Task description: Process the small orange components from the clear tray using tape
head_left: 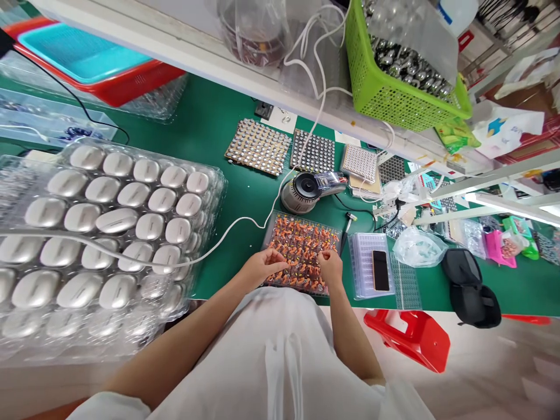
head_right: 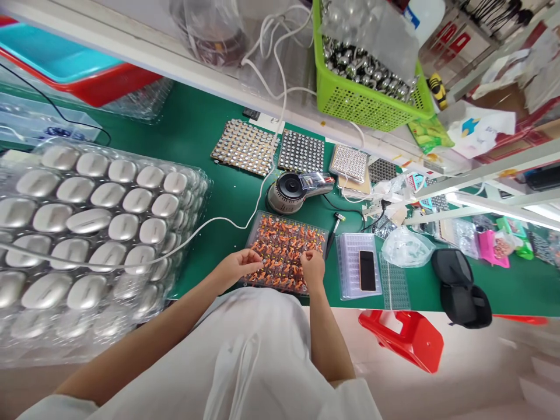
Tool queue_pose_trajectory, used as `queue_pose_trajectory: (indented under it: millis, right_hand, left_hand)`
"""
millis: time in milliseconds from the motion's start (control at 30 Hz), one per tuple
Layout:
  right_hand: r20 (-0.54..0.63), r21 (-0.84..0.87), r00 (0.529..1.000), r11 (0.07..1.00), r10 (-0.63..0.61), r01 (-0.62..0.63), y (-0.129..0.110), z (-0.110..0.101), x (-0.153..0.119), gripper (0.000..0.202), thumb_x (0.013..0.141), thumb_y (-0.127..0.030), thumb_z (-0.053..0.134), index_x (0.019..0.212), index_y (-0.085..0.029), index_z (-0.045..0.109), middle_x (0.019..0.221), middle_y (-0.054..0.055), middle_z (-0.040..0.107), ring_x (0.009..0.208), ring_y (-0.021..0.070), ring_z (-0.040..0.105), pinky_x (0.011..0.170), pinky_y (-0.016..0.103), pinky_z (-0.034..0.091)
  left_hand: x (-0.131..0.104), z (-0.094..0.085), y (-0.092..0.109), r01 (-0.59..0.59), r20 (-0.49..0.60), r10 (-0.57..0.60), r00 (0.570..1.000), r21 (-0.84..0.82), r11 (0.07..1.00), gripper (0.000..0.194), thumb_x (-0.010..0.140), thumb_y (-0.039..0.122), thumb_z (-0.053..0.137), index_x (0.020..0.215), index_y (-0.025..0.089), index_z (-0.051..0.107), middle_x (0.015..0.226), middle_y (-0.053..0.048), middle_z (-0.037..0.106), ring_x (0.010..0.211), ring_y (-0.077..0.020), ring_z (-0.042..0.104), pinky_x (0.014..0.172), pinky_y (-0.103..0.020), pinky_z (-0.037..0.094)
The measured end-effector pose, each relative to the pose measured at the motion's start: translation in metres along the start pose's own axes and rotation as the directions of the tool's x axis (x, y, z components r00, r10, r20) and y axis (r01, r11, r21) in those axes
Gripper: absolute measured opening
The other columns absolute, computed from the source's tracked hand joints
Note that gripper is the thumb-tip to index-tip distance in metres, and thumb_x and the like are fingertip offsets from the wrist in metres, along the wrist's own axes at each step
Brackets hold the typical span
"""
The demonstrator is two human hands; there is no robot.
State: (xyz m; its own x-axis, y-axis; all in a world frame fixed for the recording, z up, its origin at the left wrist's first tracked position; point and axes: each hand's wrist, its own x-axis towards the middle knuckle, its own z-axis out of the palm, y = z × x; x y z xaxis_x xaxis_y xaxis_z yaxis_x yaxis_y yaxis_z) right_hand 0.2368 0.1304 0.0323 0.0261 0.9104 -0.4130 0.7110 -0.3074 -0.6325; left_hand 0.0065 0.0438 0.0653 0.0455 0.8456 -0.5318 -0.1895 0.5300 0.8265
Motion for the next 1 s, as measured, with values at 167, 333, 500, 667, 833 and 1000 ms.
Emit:
queue_pose_trajectory:
  millis: [167, 333, 500, 667, 833, 1000]
  right_hand:
    - [0.218, 0.354, 0.975, 0.935, -0.051, -0.030, -0.033, -0.013, -0.032, 0.032, 0.076, -0.048, 0.055, 0.081, -0.017, 0.060, 0.063, 0.000, 0.053, 0.054, 0.0130, 0.046, 0.049, 0.025, 0.034]
    - [0.441, 0.614, 0.879, 0.776, -0.182, -0.147, -0.071, -0.015, -0.060, 0.028, 0.074, -0.044, 0.063, 0.071, -0.017, 0.058, 0.058, -0.002, 0.047, 0.050, 0.0096, 0.039, 0.048, 0.024, 0.033]
    - [0.602, 0.710, 0.753, 0.611, -0.266, -0.351, -0.093, -0.009, -0.068, 0.020, 0.074, -0.034, 0.070, 0.076, -0.016, 0.062, 0.055, -0.003, 0.048, 0.049, 0.0080, 0.037, 0.048, 0.022, 0.031]
    - [0.659, 0.694, 0.699, 0.585, -0.279, -0.421, -0.099, 0.000, -0.067, 0.019, 0.073, -0.032, 0.071, 0.072, -0.015, 0.062, 0.054, -0.003, 0.048, 0.049, 0.0076, 0.037, 0.047, 0.021, 0.029]
    - [0.674, 0.692, 0.686, 0.560, -0.275, -0.456, -0.100, 0.009, -0.063, 0.017, 0.073, -0.030, 0.071, 0.073, -0.015, 0.063, 0.052, -0.004, 0.046, 0.048, 0.0072, 0.037, 0.046, 0.020, 0.027]
    - [0.681, 0.593, 0.702, 0.721, -0.210, -0.359, -0.093, 0.025, -0.054, 0.022, 0.073, -0.036, 0.069, 0.071, -0.016, 0.063, 0.055, -0.002, 0.050, 0.048, 0.0079, 0.039, 0.046, 0.021, 0.028]
  left_hand:
    - [-0.004, 0.007, 0.013, -0.098, -0.045, 0.097, 0.994, -0.024, 0.995, 0.040, 0.071, 0.044, 0.069, 0.100, 0.016, 0.067, 0.099, -0.007, 0.070, 0.089, -0.0203, 0.063, 0.080, -0.032, 0.049]
    - [-0.013, 0.013, 0.032, -0.198, -0.046, 0.195, 0.980, -0.061, 0.978, 0.037, 0.076, 0.043, 0.066, 0.103, 0.018, 0.069, 0.103, -0.008, 0.071, 0.096, -0.0217, 0.063, 0.087, -0.034, 0.049]
    - [-0.021, 0.008, 0.040, -0.188, -0.001, 0.192, 0.981, -0.212, 0.959, 0.031, 0.074, 0.038, 0.071, 0.098, 0.019, 0.070, 0.094, -0.004, 0.071, 0.087, -0.0174, 0.064, 0.081, -0.031, 0.051]
    - [-0.026, 0.003, 0.041, -0.217, -0.054, 0.210, 0.976, -0.255, 0.942, 0.028, 0.069, 0.036, 0.075, 0.089, 0.017, 0.070, 0.084, -0.004, 0.070, 0.076, -0.0162, 0.064, 0.073, -0.030, 0.053]
    - [-0.030, 0.000, 0.044, -0.278, -0.177, 0.270, 0.946, -0.019, 0.960, 0.024, 0.076, 0.038, 0.067, 0.085, 0.017, 0.069, 0.085, -0.005, 0.069, 0.078, -0.0175, 0.063, 0.071, -0.029, 0.052]
    - [-0.023, -0.006, 0.035, -0.316, -0.270, 0.367, 0.890, 0.215, 0.924, 0.015, 0.078, 0.030, 0.061, 0.083, 0.017, 0.066, 0.087, -0.004, 0.069, 0.080, -0.0163, 0.063, 0.074, -0.026, 0.050]
